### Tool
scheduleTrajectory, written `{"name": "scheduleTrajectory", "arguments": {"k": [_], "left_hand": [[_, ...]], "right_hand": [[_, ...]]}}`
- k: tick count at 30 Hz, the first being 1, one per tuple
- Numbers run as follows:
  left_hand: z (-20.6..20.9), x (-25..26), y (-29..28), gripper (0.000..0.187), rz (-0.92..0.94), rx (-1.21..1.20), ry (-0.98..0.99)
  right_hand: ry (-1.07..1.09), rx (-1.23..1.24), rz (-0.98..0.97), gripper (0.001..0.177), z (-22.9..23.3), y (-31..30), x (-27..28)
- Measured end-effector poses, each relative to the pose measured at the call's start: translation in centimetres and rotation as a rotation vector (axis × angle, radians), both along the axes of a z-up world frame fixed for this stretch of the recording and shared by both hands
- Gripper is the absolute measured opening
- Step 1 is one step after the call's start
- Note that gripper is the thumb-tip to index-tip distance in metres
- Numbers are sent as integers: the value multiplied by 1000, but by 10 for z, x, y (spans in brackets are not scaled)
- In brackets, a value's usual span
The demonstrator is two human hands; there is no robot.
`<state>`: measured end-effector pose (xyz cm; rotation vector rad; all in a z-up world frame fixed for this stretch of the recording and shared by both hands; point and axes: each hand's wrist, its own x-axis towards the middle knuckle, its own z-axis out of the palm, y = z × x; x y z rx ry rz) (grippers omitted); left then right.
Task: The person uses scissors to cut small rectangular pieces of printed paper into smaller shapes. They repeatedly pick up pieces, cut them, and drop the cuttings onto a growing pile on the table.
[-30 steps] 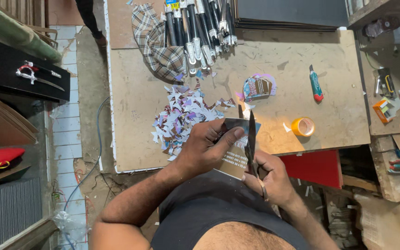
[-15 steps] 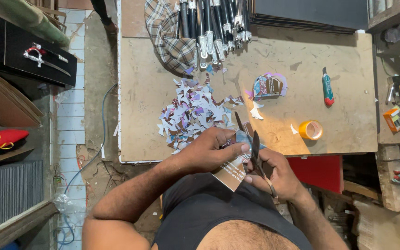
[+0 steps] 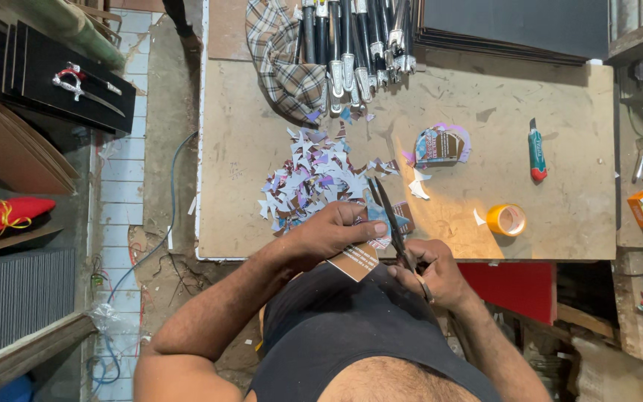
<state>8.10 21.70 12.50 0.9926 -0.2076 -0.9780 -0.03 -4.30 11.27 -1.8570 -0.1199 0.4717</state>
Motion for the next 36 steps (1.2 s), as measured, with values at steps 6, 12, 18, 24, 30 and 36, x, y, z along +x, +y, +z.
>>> {"name": "scheduleTrajectory", "arguments": {"k": [6, 12, 18, 24, 30, 36], "left_hand": [[-15, 1, 0, 33, 218, 182, -205], [-18, -14, -22, 26, 605, 114, -340], [-16, -17, -22, 30, 470, -60, -81], [0, -20, -12, 30, 210, 5, -72], [20, -10, -18, 28, 531, -44, -130], [27, -11, -32, 23, 642, -7, -264]], "right_hand": [[161, 100, -142, 24, -10, 8, 4], [141, 236, -239, 32, 22, 33, 7], [275, 239, -442, 30, 50, 41, 9], [227, 333, -419, 30, 41, 31, 2], [-174, 221, -215, 47, 34, 35, -4], [-338, -34, -104, 72, 47, 51, -2]]}}
